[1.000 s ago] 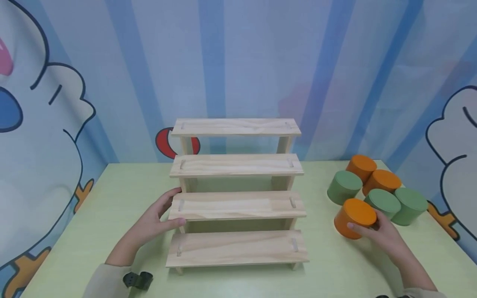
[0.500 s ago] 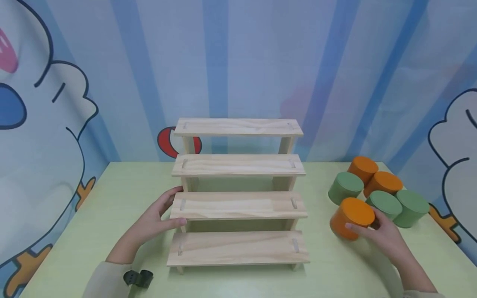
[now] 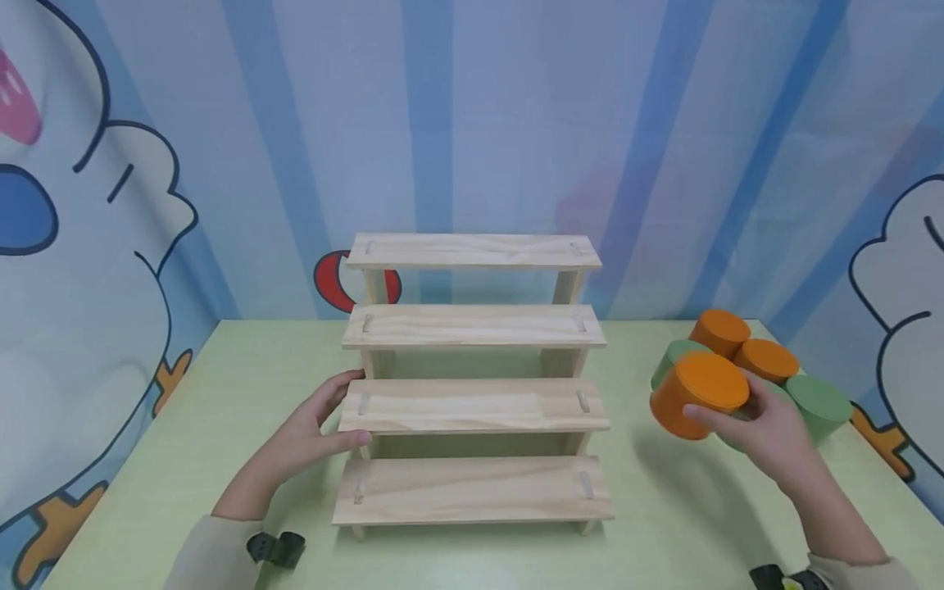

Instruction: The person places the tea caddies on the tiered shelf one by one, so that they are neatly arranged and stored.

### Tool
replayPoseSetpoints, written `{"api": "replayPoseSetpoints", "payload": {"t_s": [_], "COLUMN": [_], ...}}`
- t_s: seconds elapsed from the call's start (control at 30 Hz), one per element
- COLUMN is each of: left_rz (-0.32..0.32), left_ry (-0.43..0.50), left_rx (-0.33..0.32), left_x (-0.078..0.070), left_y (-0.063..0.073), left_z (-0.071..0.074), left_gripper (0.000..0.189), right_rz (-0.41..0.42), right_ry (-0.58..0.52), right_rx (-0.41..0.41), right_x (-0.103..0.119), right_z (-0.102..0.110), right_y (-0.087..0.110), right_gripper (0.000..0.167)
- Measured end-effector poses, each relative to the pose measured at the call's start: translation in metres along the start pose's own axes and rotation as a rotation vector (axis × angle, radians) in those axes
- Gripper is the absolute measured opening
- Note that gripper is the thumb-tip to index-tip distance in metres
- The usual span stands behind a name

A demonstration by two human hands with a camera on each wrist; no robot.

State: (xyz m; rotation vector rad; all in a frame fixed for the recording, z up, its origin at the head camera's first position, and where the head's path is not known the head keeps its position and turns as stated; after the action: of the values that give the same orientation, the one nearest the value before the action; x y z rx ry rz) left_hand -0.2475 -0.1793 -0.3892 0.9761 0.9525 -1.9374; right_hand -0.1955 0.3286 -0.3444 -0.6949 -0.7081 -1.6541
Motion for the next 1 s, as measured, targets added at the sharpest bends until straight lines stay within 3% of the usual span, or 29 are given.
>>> {"api": "replayPoseSetpoints", "payload": {"t_s": [0.23,0.33,0.47,1.0], "left_rz": [-0.013,-0.011,-0.006,0.02], "left_ry": [0.009,0.007,0.004,0.014], "left_rx": [0.004,0.002,-0.006,-0.006], "left_x": [0.001,0.001,0.003,0.006], "left_y": [-0.001,-0.001,-0.002,-0.001], "left_z": [0.001,0.002,0.003,0.002], "left_gripper": [0.077,0.076,0.075,0.075], "right_rz": [0.099,0.116,0.116,0.256], "right_ry": [0.011,0.03,0.016,-0.075], "right_rx": [-0.083,-0.094,-0.073,0.031], "right_x": [0.043,0.064,0.09,0.168], "right_z": [0.016,0.018,0.014,-0.023], "right_y": [0.004,0.006,0.007,0.009], "right_gripper": [0.064,0.07,0.081,0.075]}}
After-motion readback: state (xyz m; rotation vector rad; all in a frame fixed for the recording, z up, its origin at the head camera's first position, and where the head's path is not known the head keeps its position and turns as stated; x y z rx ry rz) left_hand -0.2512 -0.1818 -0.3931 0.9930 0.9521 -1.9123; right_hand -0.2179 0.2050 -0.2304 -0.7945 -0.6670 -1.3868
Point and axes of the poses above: each hand's wrist, its own y-axis away from the middle knuckle, its own z-axis out of the back of the hand, x = y × z, the point moved 6 cm from there along -y, towards the middle knuckle, and after that the axes turned 7 degrees about -z, right-handed, at the moved point
